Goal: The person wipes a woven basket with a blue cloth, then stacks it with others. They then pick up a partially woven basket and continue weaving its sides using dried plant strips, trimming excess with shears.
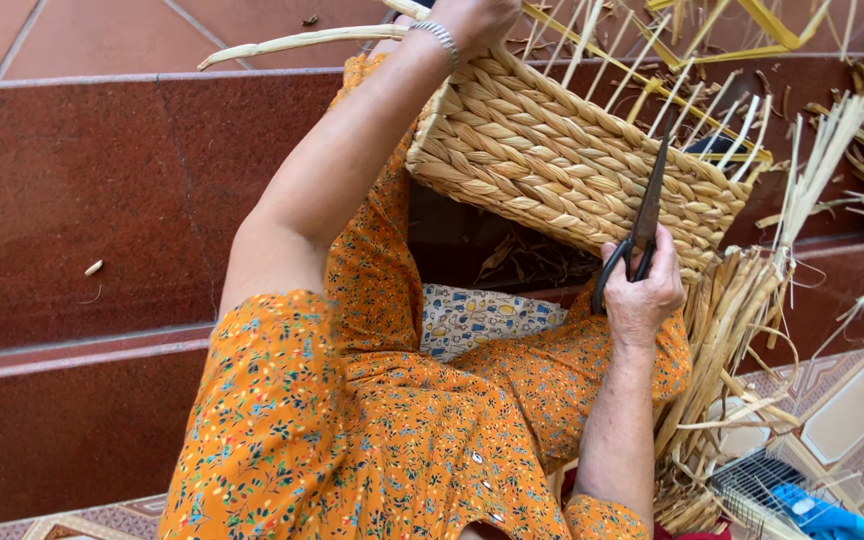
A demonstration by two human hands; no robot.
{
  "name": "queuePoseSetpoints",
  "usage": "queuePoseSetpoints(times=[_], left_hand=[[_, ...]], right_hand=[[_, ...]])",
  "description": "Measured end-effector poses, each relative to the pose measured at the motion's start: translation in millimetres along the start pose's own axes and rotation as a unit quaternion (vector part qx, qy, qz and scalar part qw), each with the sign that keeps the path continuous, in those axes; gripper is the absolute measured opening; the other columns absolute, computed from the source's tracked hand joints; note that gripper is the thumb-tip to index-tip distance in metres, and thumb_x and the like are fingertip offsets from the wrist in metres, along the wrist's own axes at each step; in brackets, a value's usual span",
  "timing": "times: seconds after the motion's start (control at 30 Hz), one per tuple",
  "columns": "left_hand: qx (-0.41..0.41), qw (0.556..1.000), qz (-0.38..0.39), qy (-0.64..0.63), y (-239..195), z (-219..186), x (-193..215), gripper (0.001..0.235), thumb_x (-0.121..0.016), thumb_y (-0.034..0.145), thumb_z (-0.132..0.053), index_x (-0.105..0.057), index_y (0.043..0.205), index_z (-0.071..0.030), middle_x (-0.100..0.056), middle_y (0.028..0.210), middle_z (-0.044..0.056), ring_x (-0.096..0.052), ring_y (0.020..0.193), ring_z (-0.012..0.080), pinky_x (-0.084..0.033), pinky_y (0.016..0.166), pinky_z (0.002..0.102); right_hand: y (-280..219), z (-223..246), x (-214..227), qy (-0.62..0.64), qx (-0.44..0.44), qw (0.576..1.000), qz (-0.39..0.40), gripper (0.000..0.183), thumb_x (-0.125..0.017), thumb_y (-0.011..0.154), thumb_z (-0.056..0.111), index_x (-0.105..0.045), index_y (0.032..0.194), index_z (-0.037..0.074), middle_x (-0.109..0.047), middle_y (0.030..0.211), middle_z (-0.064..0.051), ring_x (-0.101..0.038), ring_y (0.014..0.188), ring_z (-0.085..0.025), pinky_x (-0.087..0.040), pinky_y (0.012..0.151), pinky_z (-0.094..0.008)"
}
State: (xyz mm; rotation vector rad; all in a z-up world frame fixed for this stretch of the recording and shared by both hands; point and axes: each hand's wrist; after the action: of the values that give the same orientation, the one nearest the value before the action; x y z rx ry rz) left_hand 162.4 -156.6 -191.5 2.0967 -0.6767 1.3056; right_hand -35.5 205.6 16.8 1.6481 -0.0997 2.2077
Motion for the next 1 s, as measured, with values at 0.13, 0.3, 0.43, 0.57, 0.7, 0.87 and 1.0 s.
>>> queuePoseSetpoints(times=[0.13,0.3,0.43,0.57,0.7,0.87,1.0], left_hand=[[0.132,0.936,-0.227,-0.235,-73,-35,84,0.01,-0.062,0.105,-0.011,-0.069,0.104,-0.005,-0.067,0.08,0.007,-0.064,0.07,0.021,-0.05,0.063,0.034],[0.225,0.834,-0.258,-0.433,-178,-90,149,0.022,-0.068,0.108,-0.009,-0.059,0.127,-0.004,-0.064,0.12,0.009,-0.065,0.109,0.0212,-0.057,0.1,0.036],[0.234,0.805,-0.217,-0.501,-189,-115,141,0.053,-0.07,0.105,-0.018,-0.041,0.145,0.002,-0.057,0.138,0.018,-0.058,0.129,0.0253,-0.049,0.111,0.037],[0.285,0.791,-0.125,-0.527,-183,-113,127,0.063,-0.072,0.101,-0.028,-0.043,0.146,0.003,-0.064,0.134,0.017,-0.065,0.122,0.0217,-0.054,0.104,0.033],[0.282,0.756,-0.128,-0.577,-181,-107,124,0.071,-0.074,0.101,-0.03,-0.038,0.152,0.004,-0.065,0.137,0.017,-0.066,0.122,0.022,-0.056,0.102,0.034],[0.301,0.784,-0.119,-0.529,-182,-110,125,0.07,-0.072,0.102,-0.031,-0.039,0.155,0.002,-0.069,0.135,0.016,-0.068,0.118,0.0182,-0.057,0.101,0.032],[0.342,0.763,-0.1,-0.539,-180,-113,130,0.072,-0.07,0.1,-0.031,-0.035,0.156,0.0,-0.069,0.133,0.014,-0.067,0.116,0.0156,-0.057,0.099,0.029]], right_hand=[[-6,-10,11,0.173,-0.095,0.98,0.033,0.057,-0.091,0.089,0.016,-0.065,0.137,0.0,-0.07,0.091,-0.002,-0.065,0.077,-0.01,-0.052,0.07,-0.026],[-47,-62,38,0.333,-0.201,0.912,-0.128,0.051,-0.085,0.096,0.011,-0.062,0.139,-0.004,-0.072,0.102,0.0,-0.066,0.085,-0.007,-0.053,0.072,-0.019],[-103,-138,65,0.315,-0.268,0.871,-0.265,0.044,-0.085,0.098,0.008,-0.066,0.136,-0.003,-0.069,0.097,0.0,-0.061,0.08,-0.007,-0.049,0.069,-0.019],[-187,-187,69,0.213,-0.379,0.855,-0.284,0.034,-0.08,0.097,0.008,-0.068,0.127,0.001,-0.069,0.091,-0.001,-0.062,0.073,-0.008,-0.049,0.061,-0.022],[-271,-177,36,-0.046,-0.43,0.884,-0.175,0.031,-0.073,0.097,0.004,-0.067,0.127,0.004,-0.076,0.101,-0.006,-0.071,0.084,-0.011,-0.055,0.077,-0.028],[-318,-165,15,-0.18,-0.458,0.87,-0.01,0.026,-0.075,0.098,0.012,-0.071,0.121,0.003,-0.076,0.099,-0.009,-0.071,0.085,-0.016,-0.055,0.079,-0.034],[-281,-180,37,-0.181,-0.45,0.874,0.036,0.025,-0.076,0.098,0.019,-0.074,0.117,0.002,-0.076,0.098,-0.012,-0.071,0.086,-0.021,-0.056,0.08,-0.039]])
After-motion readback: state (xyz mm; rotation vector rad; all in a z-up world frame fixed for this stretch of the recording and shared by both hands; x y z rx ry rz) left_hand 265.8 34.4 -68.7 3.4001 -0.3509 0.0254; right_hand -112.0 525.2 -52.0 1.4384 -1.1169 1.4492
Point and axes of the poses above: each hand's wrist, its own y-axis towards the middle knuckle, its own x-axis out of the back of the hand, z = x × y
